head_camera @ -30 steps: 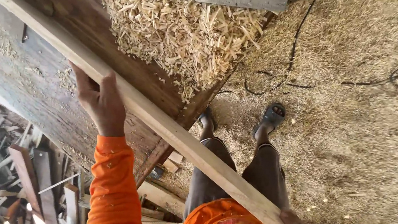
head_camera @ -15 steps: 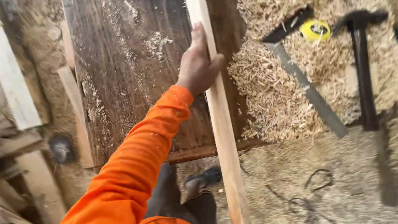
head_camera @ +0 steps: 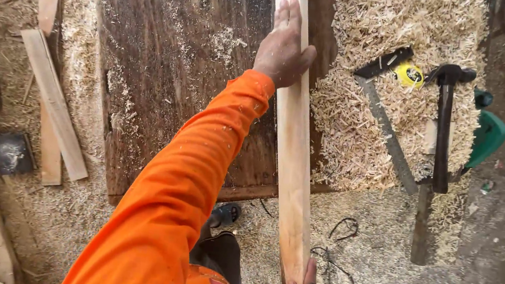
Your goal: Hammering nails into wood and fitting wooden boards on a workbench in a workshop.
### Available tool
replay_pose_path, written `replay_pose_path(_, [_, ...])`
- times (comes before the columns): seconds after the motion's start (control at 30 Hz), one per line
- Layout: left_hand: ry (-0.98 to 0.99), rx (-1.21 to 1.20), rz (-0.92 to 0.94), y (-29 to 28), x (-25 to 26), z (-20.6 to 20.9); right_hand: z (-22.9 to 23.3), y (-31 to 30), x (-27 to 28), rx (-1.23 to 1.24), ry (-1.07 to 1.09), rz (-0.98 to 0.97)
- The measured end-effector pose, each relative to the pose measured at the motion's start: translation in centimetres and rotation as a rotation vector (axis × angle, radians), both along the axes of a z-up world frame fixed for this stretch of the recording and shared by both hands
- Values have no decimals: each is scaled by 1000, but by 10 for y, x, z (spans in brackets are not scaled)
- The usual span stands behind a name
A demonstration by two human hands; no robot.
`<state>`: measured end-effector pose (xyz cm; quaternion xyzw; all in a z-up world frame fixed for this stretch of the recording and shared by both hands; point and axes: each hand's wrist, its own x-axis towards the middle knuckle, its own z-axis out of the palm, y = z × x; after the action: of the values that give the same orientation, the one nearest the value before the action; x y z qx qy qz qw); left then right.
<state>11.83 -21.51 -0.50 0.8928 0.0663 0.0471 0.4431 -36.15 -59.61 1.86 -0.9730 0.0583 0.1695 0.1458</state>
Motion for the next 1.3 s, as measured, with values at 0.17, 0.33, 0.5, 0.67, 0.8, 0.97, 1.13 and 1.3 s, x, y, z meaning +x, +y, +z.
replay_pose_path(0.17, [15,-17,-9,11,33,-14,42,70,95,-55,-27,12])
replay_pose_path(0.33, [10,-3,18,14,21,2,63,102,118,-91,-70,40])
replay_pose_path(0.5, [235,-154,-146,-21,-51,29,65,112,127,-140,-74,50])
replay_pose_path(0.67, [31,-42,-85,-24,-25,-10,81,142,162,-135,-58,68])
replay_pose_path(0.8, [93,-24,-104,-2,4,4,76,154,187,-93,-32,74])
replay_pose_path(0.97, [153,-61,-129,6,22,-6,79,165,202,-87,-133,176])
replay_pose_path(1.13, [250,-102,-208,10,-36,62,80,175,217,-97,-140,148])
replay_pose_path(1.3, [244,-61,-243,-16,-46,30,80,178,222,-74,-234,235])
